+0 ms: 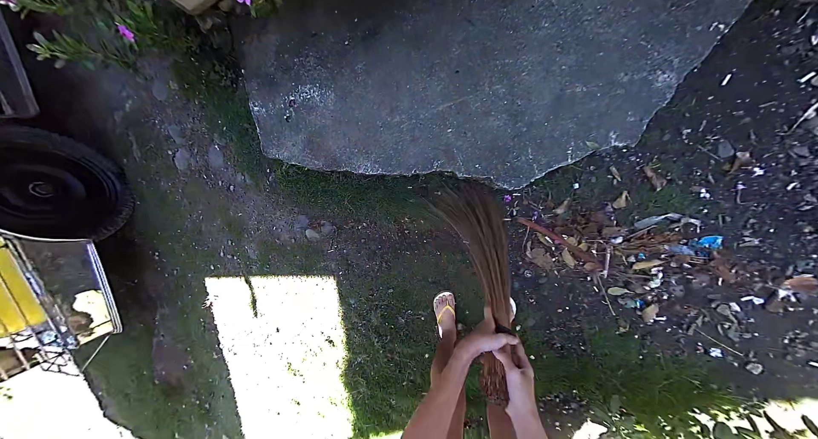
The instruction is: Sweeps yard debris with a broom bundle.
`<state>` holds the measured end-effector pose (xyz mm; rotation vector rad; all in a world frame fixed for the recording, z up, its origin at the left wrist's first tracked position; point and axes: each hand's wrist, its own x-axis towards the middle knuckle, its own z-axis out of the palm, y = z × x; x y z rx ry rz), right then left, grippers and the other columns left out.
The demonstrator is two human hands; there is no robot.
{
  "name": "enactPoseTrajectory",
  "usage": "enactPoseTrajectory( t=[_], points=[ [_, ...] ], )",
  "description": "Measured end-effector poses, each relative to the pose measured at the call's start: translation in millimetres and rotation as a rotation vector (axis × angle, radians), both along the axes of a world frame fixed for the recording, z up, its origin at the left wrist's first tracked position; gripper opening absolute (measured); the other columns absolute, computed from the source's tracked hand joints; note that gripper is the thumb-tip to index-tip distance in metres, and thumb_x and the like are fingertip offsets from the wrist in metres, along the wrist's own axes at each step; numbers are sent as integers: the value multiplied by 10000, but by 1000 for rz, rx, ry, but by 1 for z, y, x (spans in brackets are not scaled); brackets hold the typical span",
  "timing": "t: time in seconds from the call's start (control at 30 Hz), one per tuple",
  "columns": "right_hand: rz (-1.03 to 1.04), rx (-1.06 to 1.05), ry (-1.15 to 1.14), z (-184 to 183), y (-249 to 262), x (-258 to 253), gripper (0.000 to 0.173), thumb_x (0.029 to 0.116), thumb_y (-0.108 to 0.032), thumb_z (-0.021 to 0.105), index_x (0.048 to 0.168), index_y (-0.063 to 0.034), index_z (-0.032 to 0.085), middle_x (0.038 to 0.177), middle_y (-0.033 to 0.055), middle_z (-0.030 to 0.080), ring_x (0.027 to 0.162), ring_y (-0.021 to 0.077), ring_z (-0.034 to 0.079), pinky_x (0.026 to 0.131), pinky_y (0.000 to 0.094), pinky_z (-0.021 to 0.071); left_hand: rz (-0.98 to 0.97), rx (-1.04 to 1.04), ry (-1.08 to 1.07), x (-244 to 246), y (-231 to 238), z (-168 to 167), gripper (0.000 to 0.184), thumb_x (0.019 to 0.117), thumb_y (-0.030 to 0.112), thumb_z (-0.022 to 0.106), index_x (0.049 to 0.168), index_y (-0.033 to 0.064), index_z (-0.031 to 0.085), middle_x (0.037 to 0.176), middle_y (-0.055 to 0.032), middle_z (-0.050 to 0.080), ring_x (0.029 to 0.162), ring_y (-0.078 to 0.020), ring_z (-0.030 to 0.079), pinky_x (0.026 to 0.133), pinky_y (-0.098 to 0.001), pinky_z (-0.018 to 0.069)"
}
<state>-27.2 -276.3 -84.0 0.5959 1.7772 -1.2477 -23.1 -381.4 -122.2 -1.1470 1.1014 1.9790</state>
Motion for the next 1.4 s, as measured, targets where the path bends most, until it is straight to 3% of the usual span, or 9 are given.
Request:
enactPoseTrajectory(
  t=[0.17,0.33,0.53,0.7,0.83,1.0,1.2,1.27,1.4],
  points=[
    [-102,162,145,35,28,-10,628,928,-15,551,1519,31,342,1331,194,559,1058,75,611,900,249,523,-101,100,169,-11,67,-23,1057,889,180,761,1642,78,26,1627,-274,271,1473,-395,356,1187,-546,328],
    [126,53,144,98,44,30,800,856,83,565,1519,207,135,1548,409,264,1425,278,395,1159,313,332,19,54,40,47,70,61,1016,890,183,761,1648,111,89,1651,-215,264,1502,-301,333,1219,-476,301],
    [277,-171,-237,54,65,-5,714,896,32,594,1539,96,289,1538,272,407,1340,189,502,1099,300,420,377,-139,-137,51,77,50,1127,858,26,721,1601,33,-127,1609,-311,231,1438,-319,401,1166,-424,372],
    [49,123,-138,54,107,-46,617,958,12,514,1541,37,312,1387,246,511,1111,187,594,931,358,518,44,138,-112,1,130,8,961,890,287,759,1626,79,177,1541,-242,434,1334,-342,519,1048,-500,472],
    [137,229,-37,95,126,-76,674,956,27,524,1563,75,236,1462,326,423,1164,159,561,980,291,467,105,264,50,-35,158,39,991,954,131,673,1628,62,-50,1581,-324,309,1407,-408,430,1118,-506,407],
    [360,-22,-38,121,122,-22,787,891,20,585,1522,197,149,1551,392,289,1435,317,403,1181,343,331,308,143,-55,16,131,116,955,917,-1,634,1624,32,-9,1633,-267,231,1469,-298,359,1189,-422,337],
    [347,5,-180,102,121,-14,695,937,70,550,1536,158,207,1558,377,301,1441,368,390,1186,393,309,280,61,-135,44,139,78,1069,852,82,725,1613,28,-24,1618,-276,245,1450,-286,381,1164,-418,368],
    [234,124,-79,90,134,-20,687,944,76,526,1535,167,188,1532,397,322,1416,391,403,1177,409,317,46,62,-187,16,153,61,980,849,226,783,1616,65,196,1560,-199,421,1385,-238,488,1106,-400,456],
    [159,250,203,88,178,-51,684,944,-5,542,1502,211,212,1494,416,360,1391,354,450,1149,343,364,59,255,348,-34,200,49,877,933,97,653,1566,-135,92,1506,-437,323,1347,-456,477,1063,-472,474]
  ],
)
